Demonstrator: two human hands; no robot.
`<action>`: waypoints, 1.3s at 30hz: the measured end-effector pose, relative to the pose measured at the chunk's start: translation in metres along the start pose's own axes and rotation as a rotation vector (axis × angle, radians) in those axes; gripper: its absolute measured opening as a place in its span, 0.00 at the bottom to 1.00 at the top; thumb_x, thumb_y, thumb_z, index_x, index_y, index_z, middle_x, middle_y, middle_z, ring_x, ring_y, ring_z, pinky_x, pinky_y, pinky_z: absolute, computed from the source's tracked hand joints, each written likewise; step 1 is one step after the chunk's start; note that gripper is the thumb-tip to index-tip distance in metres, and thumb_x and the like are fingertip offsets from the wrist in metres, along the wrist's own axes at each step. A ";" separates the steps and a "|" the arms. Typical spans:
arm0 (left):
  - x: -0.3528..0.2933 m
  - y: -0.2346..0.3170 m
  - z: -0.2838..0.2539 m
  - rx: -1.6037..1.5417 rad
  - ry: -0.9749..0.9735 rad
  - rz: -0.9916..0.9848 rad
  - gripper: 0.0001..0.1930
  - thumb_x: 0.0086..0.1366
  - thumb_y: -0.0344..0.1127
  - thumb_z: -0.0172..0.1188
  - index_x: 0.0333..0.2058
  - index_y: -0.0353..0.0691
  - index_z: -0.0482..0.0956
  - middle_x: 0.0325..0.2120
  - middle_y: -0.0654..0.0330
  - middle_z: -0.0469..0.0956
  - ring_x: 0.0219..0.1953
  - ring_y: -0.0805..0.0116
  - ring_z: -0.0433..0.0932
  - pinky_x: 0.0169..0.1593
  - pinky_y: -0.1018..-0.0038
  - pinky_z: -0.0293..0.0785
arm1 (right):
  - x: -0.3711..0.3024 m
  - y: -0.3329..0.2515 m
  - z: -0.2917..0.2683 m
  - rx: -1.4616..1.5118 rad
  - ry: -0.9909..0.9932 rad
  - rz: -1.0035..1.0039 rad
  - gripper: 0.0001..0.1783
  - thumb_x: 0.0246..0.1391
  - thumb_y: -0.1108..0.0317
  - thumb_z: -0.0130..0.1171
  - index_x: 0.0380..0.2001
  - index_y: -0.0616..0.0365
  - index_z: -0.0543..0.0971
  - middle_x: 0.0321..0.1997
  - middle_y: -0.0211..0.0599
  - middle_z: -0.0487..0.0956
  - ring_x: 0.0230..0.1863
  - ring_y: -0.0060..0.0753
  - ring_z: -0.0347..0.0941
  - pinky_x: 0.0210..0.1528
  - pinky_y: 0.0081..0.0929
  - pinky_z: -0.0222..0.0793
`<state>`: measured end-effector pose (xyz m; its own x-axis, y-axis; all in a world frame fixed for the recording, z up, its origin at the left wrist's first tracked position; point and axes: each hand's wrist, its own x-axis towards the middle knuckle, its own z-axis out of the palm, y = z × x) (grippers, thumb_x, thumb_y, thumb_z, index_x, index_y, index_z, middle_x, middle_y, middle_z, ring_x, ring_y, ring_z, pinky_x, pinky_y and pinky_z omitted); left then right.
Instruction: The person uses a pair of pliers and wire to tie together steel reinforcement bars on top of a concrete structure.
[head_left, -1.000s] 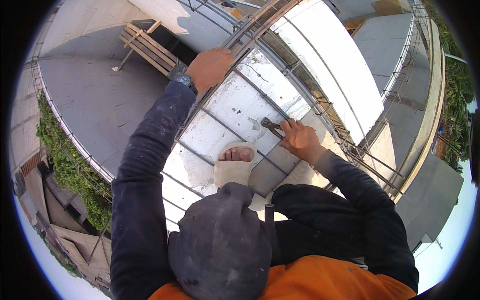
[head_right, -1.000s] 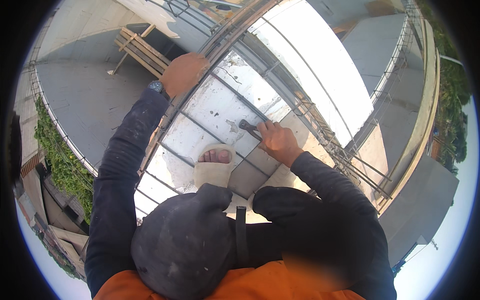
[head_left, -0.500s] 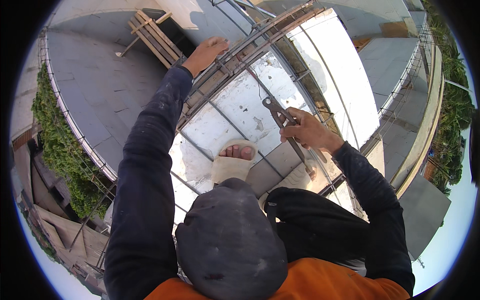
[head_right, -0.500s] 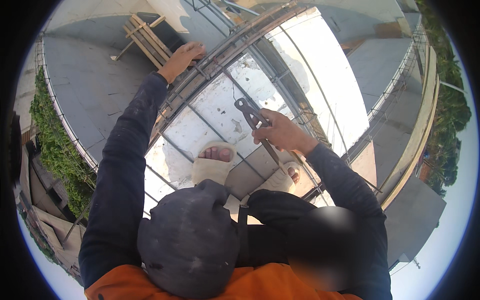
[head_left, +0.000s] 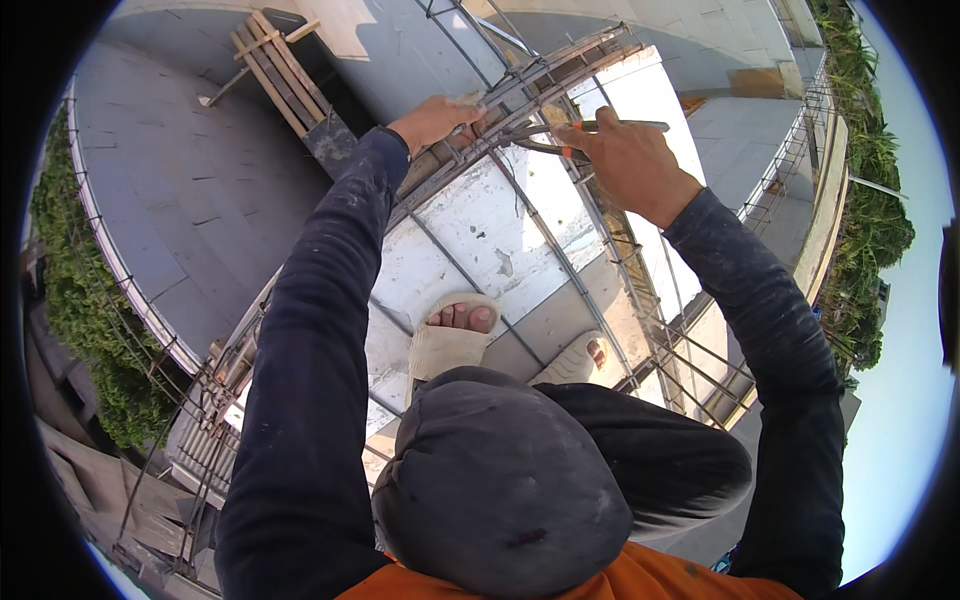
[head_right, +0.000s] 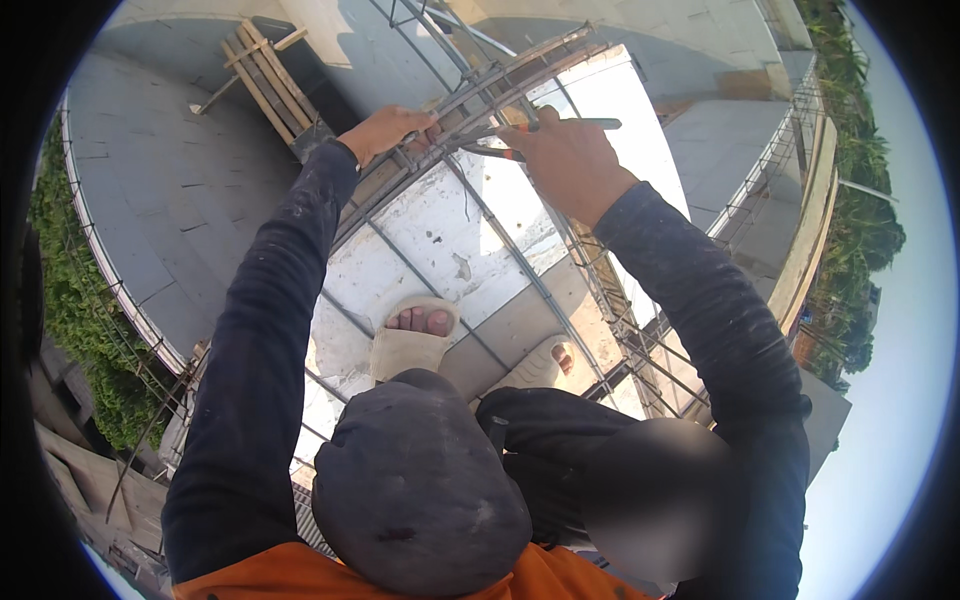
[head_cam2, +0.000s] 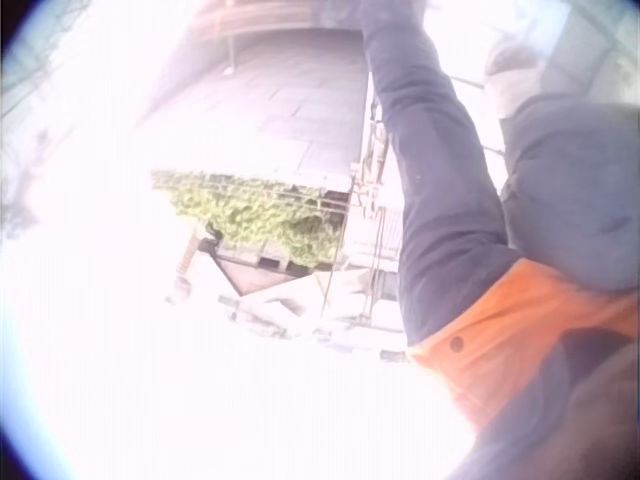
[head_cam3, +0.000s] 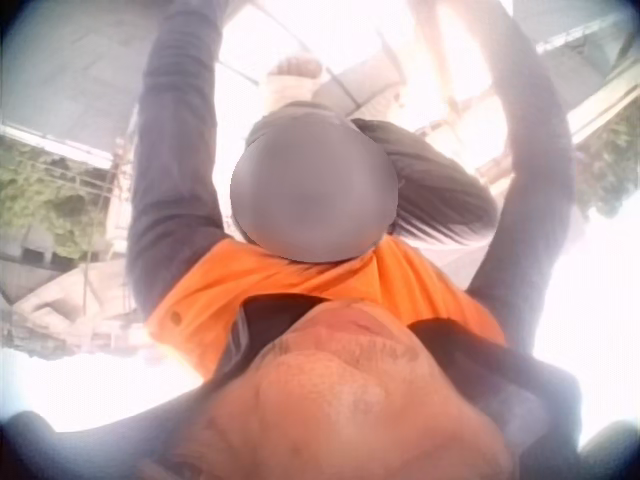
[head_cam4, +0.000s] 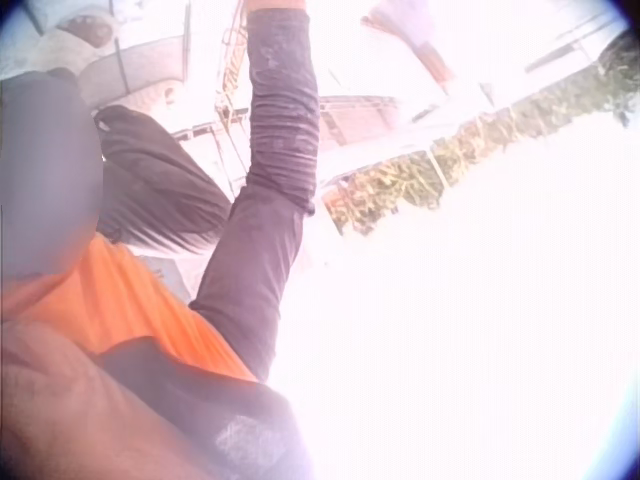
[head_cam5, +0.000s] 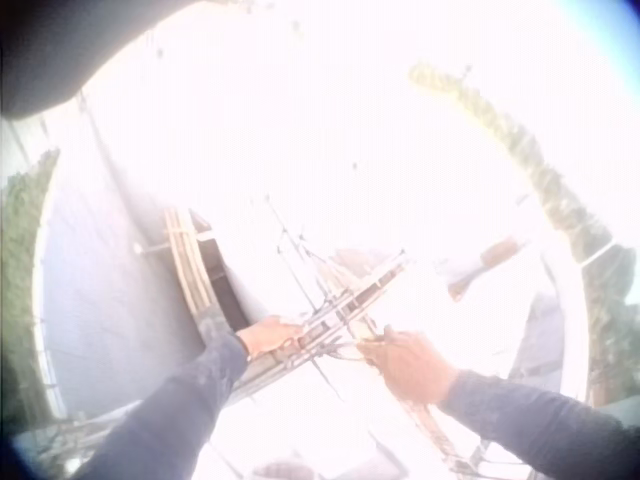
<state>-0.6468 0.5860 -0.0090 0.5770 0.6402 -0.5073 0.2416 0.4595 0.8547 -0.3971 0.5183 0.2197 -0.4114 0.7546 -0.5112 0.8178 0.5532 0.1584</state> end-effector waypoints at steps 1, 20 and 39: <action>-0.003 -0.005 -0.006 -0.034 0.007 -0.007 0.26 0.76 0.57 0.61 0.41 0.37 0.91 0.43 0.58 0.88 0.48 0.65 0.85 0.63 0.70 0.69 | 0.008 -0.006 0.000 -0.058 0.044 -0.036 0.31 0.64 0.65 0.63 0.71 0.41 0.75 0.57 0.50 0.81 0.40 0.46 0.85 0.43 0.39 0.82; -0.003 -0.008 -0.005 -0.190 0.048 0.017 0.23 0.74 0.54 0.66 0.40 0.35 0.91 0.41 0.58 0.88 0.47 0.65 0.83 0.59 0.66 0.75 | 0.048 -0.051 -0.018 -0.464 0.085 -0.050 0.30 0.64 0.64 0.64 0.70 0.41 0.77 0.72 0.53 0.71 0.58 0.48 0.78 0.47 0.33 0.82; -0.008 -0.001 0.006 -0.107 0.152 0.035 0.26 0.72 0.57 0.66 0.40 0.35 0.92 0.46 0.56 0.88 0.49 0.60 0.83 0.69 0.62 0.64 | 0.062 -0.063 -0.046 -0.489 -0.178 -0.130 0.14 0.61 0.64 0.64 0.46 0.59 0.85 0.47 0.45 0.80 0.50 0.41 0.78 0.49 0.33 0.75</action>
<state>-0.6471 0.5764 -0.0049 0.4574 0.7388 -0.4949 0.1340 0.4930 0.8597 -0.4925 0.5461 0.2171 -0.3874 0.6207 -0.6816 0.4640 0.7702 0.4377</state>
